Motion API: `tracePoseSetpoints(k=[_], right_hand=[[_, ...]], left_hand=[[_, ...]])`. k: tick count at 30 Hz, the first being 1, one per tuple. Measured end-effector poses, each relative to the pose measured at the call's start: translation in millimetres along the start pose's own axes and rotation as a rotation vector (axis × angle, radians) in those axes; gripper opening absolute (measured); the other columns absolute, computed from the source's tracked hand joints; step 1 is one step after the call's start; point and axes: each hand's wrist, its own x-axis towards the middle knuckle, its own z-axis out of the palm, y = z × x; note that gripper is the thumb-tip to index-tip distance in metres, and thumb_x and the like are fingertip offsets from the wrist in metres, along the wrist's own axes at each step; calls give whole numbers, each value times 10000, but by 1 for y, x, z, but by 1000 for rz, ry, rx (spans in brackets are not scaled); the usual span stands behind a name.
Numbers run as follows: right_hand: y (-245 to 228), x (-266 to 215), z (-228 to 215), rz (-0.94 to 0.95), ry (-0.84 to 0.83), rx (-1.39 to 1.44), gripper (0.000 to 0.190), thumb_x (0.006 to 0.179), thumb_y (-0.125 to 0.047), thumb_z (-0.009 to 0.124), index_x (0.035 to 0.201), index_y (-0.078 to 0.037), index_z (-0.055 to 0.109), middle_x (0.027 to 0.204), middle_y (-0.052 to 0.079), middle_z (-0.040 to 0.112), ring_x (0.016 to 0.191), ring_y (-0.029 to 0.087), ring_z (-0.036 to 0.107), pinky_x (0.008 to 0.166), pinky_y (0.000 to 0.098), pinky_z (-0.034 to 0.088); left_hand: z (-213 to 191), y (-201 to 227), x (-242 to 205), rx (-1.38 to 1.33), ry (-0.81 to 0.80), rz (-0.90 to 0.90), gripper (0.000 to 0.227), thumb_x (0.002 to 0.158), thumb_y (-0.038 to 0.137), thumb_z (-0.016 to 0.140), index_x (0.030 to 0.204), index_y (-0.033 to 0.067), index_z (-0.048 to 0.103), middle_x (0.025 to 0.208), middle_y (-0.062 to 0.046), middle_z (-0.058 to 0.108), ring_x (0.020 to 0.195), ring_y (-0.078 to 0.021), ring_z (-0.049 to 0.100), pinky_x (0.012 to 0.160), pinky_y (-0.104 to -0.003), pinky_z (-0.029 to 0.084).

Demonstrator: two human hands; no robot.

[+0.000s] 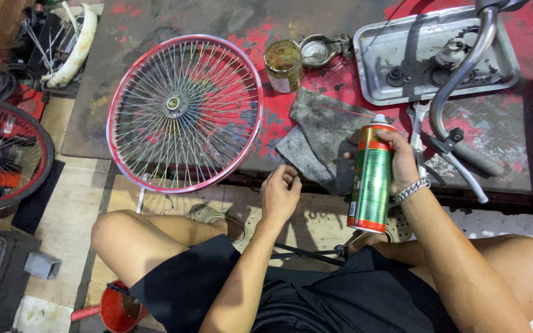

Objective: The person applies grease to the center of a motorcycle wheel hub with their finger, then cleans a metal bolt by spraying it with a liquid and wiping it with a cloth.

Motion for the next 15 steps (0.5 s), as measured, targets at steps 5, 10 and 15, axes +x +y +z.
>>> tracePoseSetpoints(k=[5, 10, 15], right_hand=[[-1, 3, 4, -51, 54, 30, 491, 923, -410, 516, 1232, -37, 593, 1215, 191, 714, 900, 329, 743, 632, 432, 607], [-1, 2, 9, -66, 65, 17, 465, 925, -386, 532, 1234, -41, 571, 1191, 194, 715, 916, 350, 732, 658, 443, 615], [-1, 1, 11, -74, 71, 19, 467, 918, -384, 536, 1232, -39, 571, 1193, 187, 715, 937, 344, 745, 682, 443, 625]], left_hand=[[-4, 22, 4, 100, 71, 70, 221, 846, 212, 749, 1043, 113, 736, 821, -67, 607, 774, -278, 643, 689, -412, 495], [-9, 41, 6, 119, 49, 107, 369, 778, 346, 833, 1015, 95, 703, 860, -50, 640, 811, -286, 657, 686, -443, 492], [-5, 50, 9, 195, -5, 42, 402, 751, 376, 846, 949, 76, 667, 859, -60, 644, 795, -293, 658, 687, -458, 490]])
